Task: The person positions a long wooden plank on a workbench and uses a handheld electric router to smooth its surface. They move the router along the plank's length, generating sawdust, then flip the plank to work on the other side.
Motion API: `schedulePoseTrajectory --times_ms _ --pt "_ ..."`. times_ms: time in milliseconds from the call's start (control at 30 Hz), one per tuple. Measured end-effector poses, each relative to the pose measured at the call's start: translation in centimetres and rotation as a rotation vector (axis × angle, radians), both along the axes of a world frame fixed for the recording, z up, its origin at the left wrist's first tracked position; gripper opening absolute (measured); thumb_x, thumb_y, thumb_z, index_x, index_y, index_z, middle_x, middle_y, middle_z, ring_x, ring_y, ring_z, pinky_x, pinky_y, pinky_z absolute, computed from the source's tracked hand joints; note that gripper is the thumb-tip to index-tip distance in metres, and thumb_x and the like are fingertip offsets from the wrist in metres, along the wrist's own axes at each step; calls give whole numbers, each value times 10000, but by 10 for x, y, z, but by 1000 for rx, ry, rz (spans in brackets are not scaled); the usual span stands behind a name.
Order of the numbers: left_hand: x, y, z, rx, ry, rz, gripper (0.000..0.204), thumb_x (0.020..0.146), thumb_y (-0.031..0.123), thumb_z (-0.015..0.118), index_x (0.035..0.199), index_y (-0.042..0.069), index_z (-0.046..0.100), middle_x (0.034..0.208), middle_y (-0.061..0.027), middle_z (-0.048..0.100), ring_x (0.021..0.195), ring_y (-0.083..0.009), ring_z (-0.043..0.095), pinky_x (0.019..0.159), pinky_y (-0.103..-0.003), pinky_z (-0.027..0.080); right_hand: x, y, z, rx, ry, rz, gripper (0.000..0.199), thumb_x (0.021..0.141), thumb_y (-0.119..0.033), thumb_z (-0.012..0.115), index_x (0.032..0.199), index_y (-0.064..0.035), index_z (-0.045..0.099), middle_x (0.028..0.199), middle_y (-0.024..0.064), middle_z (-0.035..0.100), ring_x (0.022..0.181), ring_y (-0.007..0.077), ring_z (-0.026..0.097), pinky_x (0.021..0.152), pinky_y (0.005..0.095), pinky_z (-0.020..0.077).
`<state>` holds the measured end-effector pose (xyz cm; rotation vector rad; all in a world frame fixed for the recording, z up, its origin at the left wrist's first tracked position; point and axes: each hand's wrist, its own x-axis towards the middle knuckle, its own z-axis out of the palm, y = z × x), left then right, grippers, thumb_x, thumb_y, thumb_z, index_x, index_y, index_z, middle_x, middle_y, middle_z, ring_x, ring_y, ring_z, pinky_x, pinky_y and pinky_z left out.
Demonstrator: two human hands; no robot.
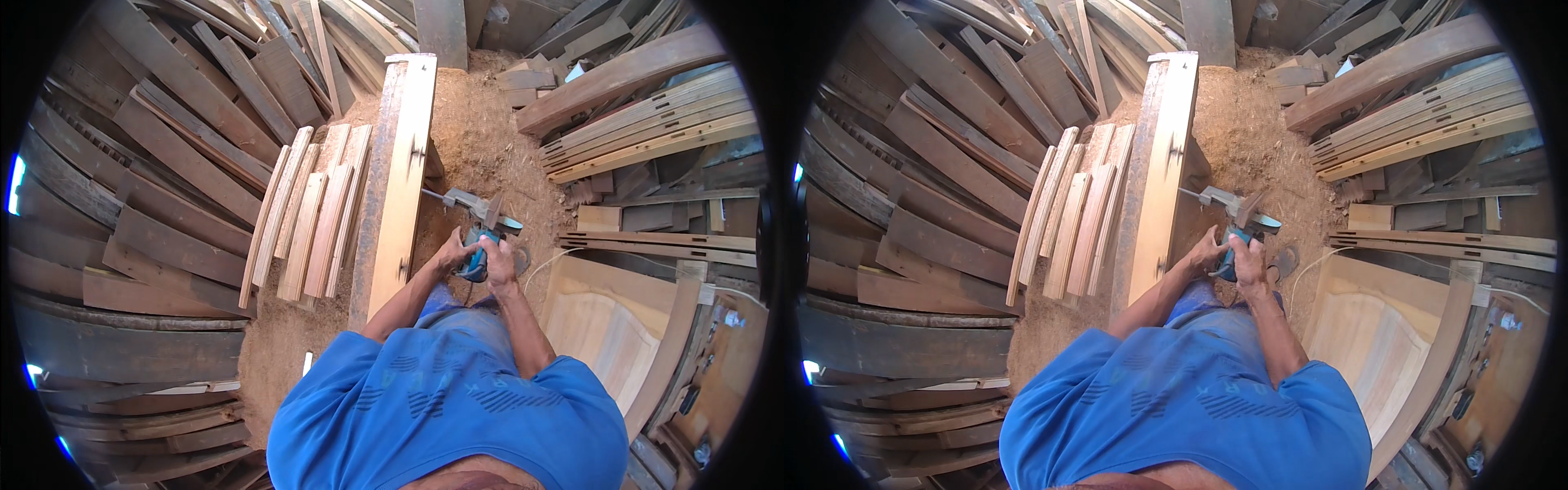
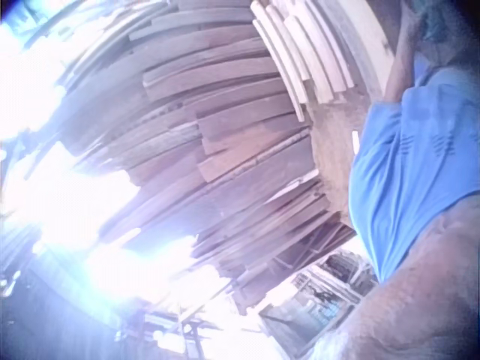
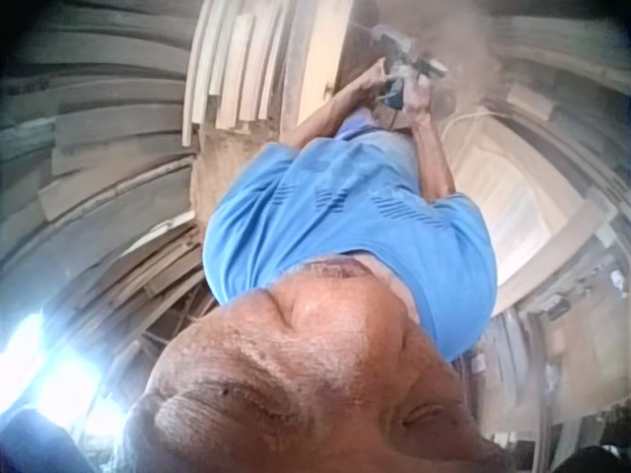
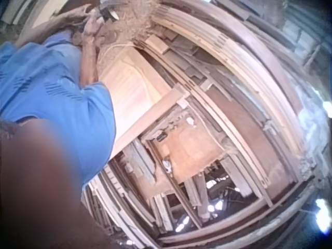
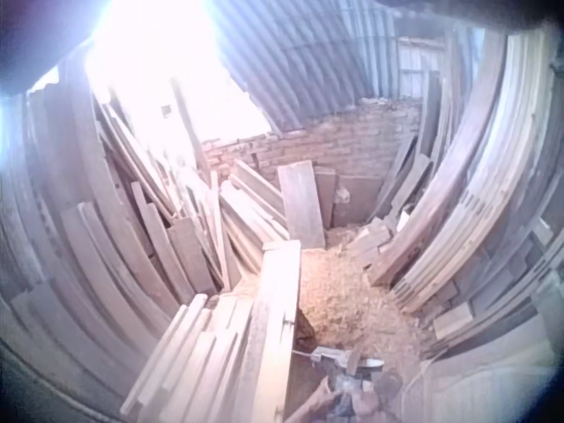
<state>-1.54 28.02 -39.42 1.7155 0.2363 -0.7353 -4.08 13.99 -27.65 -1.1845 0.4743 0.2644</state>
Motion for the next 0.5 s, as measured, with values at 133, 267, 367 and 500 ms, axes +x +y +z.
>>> schedulePoseTrajectory --times_ms 133,267,367,500 --pt "24 -12 34 -274 -132 -24 1047 785 460 786 1518 -69 258 1439 -253 487 1303 -317 508 1102 -397 398 7 -4 59 -33 -124 193 310 949 -307 628 1027 -7 616 908 21 626 836 100 565 727 293 482" --pt "17 11 127 -557 -155 -97 1005 790 443 782 1512 -55 291 1423 -230 511 1280 -306 526 1091 -400 408 3 12 126 -281 -322 438 446 918 -394 652 1049 27 586 913 155 631 871 240 611 812 391 496" --pt "-5 29 175 -655 -129 -67 1002 790 442 782 1511 -54 294 1424 -229 510 1282 -306 524 1092 -401 406 -7 29 160 -375 -481 572 538 890 -404 663 1126 61 534 1118 280 534 1069 407 536 977 490 417" --pt "-22 54 204 -701 -172 34 999 789 439 781 1510 -53 297 1425 -229 509 1284 -307 522 1093 -402 404 -15 48 222 -554 -847 811 534 902 -365 648 1207 54 522 1170 261 519 1167 413 483 1021 473 385"
